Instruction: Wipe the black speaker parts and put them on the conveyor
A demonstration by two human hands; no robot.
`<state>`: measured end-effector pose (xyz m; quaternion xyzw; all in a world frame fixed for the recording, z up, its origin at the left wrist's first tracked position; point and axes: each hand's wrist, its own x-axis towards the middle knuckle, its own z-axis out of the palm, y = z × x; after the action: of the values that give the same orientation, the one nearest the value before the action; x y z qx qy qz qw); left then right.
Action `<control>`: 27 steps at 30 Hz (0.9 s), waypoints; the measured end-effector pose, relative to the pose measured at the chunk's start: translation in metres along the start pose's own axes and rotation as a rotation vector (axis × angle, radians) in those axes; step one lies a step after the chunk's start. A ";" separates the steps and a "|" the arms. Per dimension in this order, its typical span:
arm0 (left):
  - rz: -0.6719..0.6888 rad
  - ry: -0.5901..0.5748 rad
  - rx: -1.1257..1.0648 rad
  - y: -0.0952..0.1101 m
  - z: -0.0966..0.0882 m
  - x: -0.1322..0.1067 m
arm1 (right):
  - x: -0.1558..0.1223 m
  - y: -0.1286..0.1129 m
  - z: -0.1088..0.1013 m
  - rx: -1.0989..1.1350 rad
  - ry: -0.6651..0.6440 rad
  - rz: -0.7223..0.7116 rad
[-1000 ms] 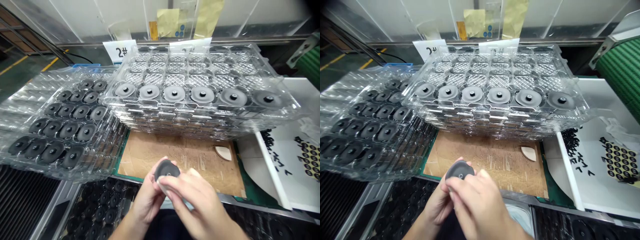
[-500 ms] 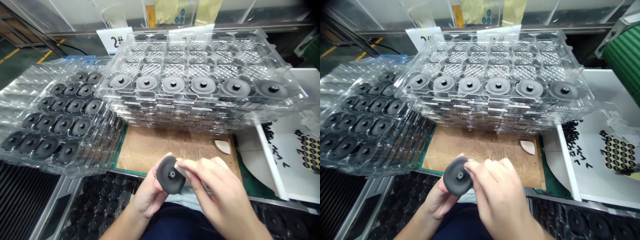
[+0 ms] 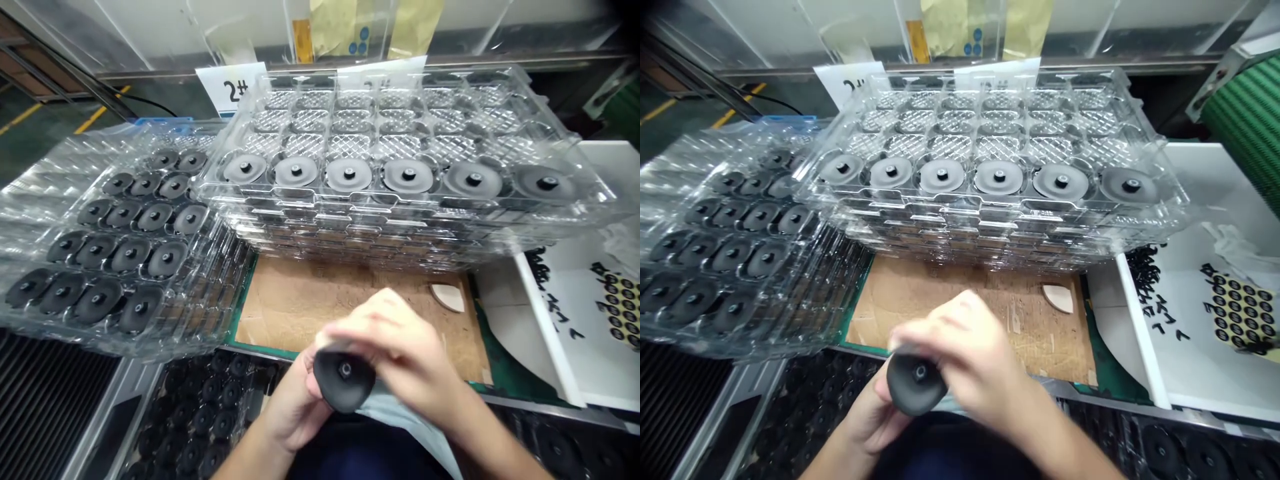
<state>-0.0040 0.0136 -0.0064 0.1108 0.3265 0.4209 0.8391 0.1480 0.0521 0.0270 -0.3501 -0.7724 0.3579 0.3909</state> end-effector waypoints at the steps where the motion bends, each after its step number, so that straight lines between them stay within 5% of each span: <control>1: 0.005 -0.030 -0.028 0.002 0.000 0.000 | -0.003 0.010 -0.001 0.026 0.044 0.105; 5: 0.028 -0.113 -0.126 0.005 -0.004 -0.001 | -0.031 0.060 0.010 0.057 -0.004 0.448; 11: 0.019 -0.079 -0.167 0.004 -0.013 0.001 | -0.084 0.098 0.050 -0.136 0.027 0.656; 17: 0.017 -0.076 -0.189 0.004 -0.018 0.002 | -0.104 0.093 0.060 -0.305 0.008 0.709; 21: 0.053 -0.018 -0.153 0.001 -0.018 0.003 | -0.094 0.095 0.050 -0.360 0.017 0.716; 24: 0.076 0.047 -0.121 -0.003 -0.015 0.001 | -0.068 0.069 0.031 -0.300 0.098 0.670; 27: 0.124 0.151 -0.088 -0.007 -0.010 0.000 | -0.036 0.019 0.017 -0.165 0.220 0.422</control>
<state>-0.0061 0.0087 -0.0174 0.0620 0.3623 0.4931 0.7885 0.1550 0.0272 -0.0093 -0.5711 -0.6614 0.3272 0.3596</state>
